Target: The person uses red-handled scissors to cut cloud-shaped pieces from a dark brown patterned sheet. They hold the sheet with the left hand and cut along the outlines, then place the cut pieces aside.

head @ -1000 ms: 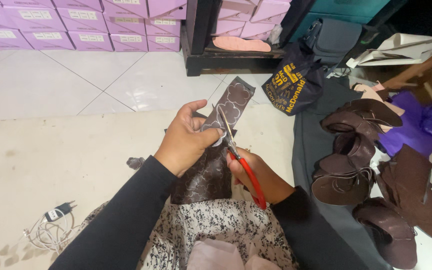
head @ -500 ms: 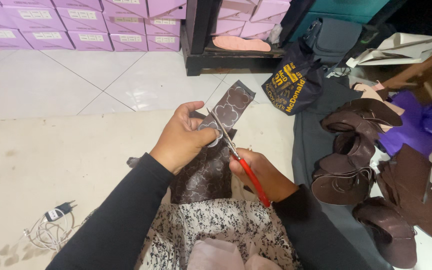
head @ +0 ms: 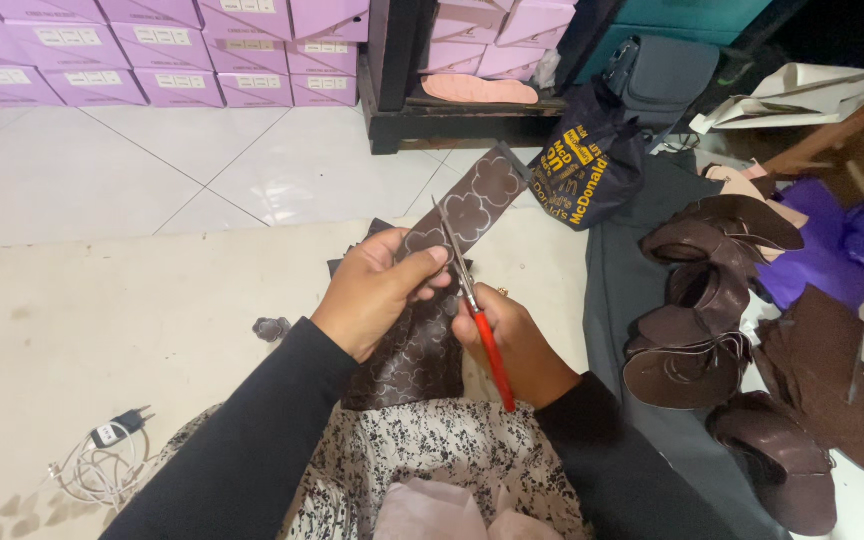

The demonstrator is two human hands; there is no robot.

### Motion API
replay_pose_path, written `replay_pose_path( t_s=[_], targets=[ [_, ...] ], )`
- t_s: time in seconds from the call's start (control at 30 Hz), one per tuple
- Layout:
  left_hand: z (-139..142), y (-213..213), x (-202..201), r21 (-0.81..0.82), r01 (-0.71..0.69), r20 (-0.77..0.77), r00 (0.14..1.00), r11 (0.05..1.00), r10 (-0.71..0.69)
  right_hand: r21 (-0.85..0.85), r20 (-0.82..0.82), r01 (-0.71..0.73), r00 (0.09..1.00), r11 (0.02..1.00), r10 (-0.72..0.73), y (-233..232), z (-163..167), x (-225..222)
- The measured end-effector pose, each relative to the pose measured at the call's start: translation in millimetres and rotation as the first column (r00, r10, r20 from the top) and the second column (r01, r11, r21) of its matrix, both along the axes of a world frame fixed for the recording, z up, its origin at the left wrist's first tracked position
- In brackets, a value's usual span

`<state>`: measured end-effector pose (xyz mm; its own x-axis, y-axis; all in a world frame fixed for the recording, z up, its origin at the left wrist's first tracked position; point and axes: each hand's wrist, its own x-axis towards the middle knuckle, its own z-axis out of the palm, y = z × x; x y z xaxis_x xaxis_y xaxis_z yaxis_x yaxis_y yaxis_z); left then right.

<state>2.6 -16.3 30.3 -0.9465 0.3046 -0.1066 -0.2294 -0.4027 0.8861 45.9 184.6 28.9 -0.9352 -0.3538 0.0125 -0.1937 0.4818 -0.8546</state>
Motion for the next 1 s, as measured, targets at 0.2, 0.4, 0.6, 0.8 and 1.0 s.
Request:
replay_pose_path(
  t_s=[0.2, 0.4, 0.6, 0.8, 1.0],
  targets=[
    [-1.9, 2.8, -0.2, -0.049, -0.023, -0.051, 0.998, 0.999, 0.020, -0.009, 0.139, 0.004, 0.990, 1.000, -0.003, 1.8, 2.4, 2.2],
    [-1.2, -1.1, 0.6, -0.146, 0.005, -0.131, 0.991, 0.989, -0.025, -0.168, 0.144, -0.141, 0.976, 0.976, 0.166, 0.8, 6.1, 3.1],
    [1.7, -3.2, -1.1, -0.108, 0.018, -0.116, 0.993, 0.994, -0.031, -0.087, 0.141, -0.108, 0.983, 0.990, 0.120, 0.4, 6.9, 3.5],
    [7.3, -8.1, -1.7, -0.121, 0.031, -0.096, 0.994, 0.992, -0.043, -0.026, 0.250, -0.074, 0.965, 0.997, 0.078, 3.8, 13.3, 2.5],
    [11.4, -14.1, -1.4, -0.189, 0.068, -0.045, 0.996, 0.979, -0.078, 0.027, 0.171, -0.135, 0.977, 0.991, 0.128, 6.1, 19.4, 4.3]
  ],
)
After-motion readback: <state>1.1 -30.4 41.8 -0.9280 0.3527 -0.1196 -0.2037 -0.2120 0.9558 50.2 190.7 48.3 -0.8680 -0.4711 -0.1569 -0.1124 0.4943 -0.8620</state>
